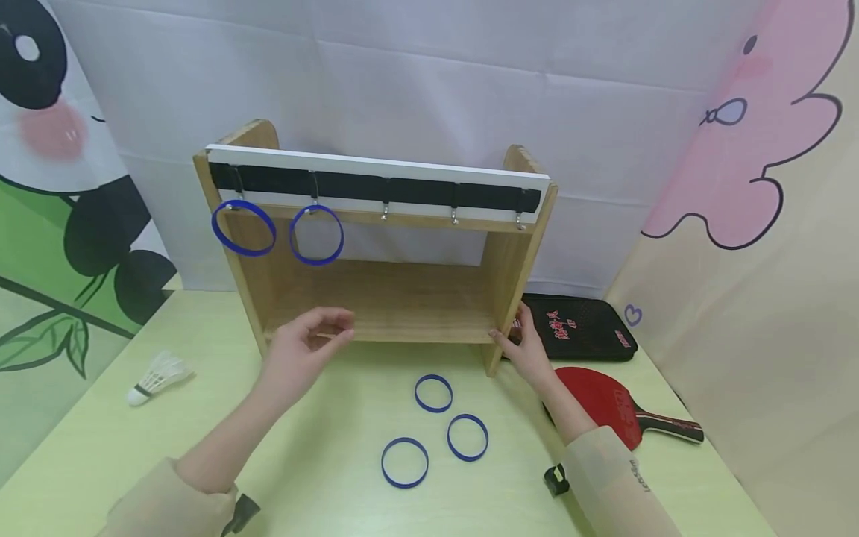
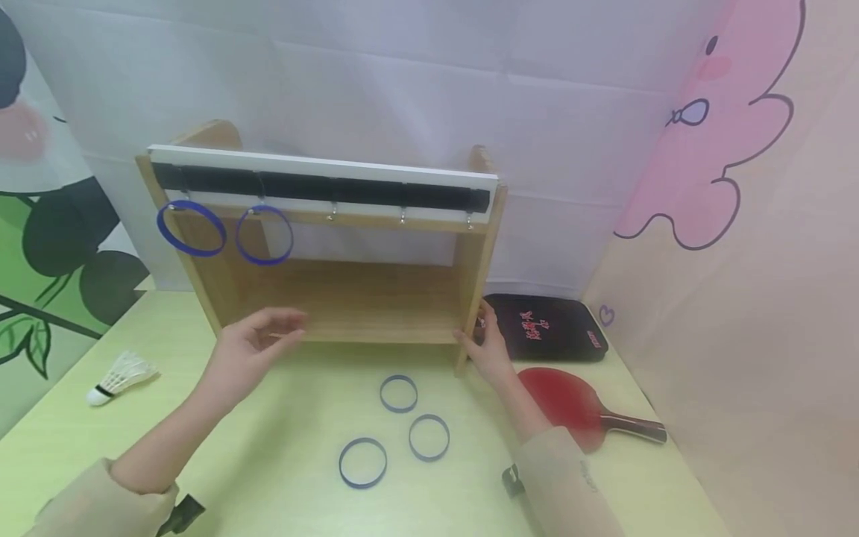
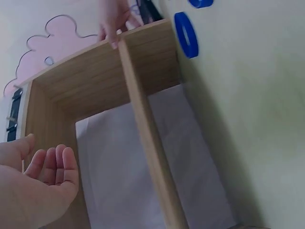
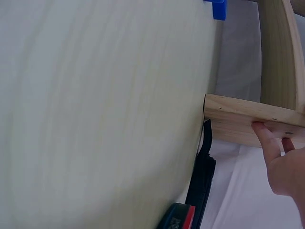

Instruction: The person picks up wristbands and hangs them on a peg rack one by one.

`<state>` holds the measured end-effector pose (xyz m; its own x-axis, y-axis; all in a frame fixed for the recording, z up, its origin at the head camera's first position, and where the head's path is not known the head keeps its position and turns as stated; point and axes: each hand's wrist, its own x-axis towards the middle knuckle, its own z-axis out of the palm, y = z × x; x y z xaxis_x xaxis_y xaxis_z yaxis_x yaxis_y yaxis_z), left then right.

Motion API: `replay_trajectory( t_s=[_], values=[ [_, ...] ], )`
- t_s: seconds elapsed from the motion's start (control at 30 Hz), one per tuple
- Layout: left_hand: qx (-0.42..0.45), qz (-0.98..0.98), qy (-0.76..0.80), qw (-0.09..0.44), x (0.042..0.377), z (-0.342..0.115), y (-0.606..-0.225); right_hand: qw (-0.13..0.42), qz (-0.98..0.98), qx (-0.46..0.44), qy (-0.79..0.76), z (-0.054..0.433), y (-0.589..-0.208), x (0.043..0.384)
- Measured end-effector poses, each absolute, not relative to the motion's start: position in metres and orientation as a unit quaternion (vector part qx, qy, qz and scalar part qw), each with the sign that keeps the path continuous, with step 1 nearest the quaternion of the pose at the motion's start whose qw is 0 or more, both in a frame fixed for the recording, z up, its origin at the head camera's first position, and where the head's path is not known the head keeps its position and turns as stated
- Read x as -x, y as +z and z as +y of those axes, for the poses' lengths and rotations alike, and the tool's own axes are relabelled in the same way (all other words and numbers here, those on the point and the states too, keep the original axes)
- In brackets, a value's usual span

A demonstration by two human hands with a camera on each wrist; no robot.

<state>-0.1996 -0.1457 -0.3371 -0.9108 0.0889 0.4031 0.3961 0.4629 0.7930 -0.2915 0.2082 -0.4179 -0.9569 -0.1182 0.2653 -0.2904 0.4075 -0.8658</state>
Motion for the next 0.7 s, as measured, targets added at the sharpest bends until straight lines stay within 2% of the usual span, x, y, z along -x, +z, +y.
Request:
replay_trajectory(
  t_s=[0.2,0.43,0.7],
  values=[
    [0.179,-0.861,-0.462,0.113,0.199,-0.134,-0.36,0.103,-0.836,-0.138,0.521,0.209,-0.42,0.293],
    [0.223,-0.882,-0.408,0.07,0.203,-0.123,-0.391,0.077,-0.835,-0.116,0.533,0.208,-0.419,0.294],
    [0.281,-0.888,-0.363,-0.023,0.209,-0.114,-0.417,0.073,-0.836,-0.112,0.532,0.208,-0.418,0.294]
  ],
)
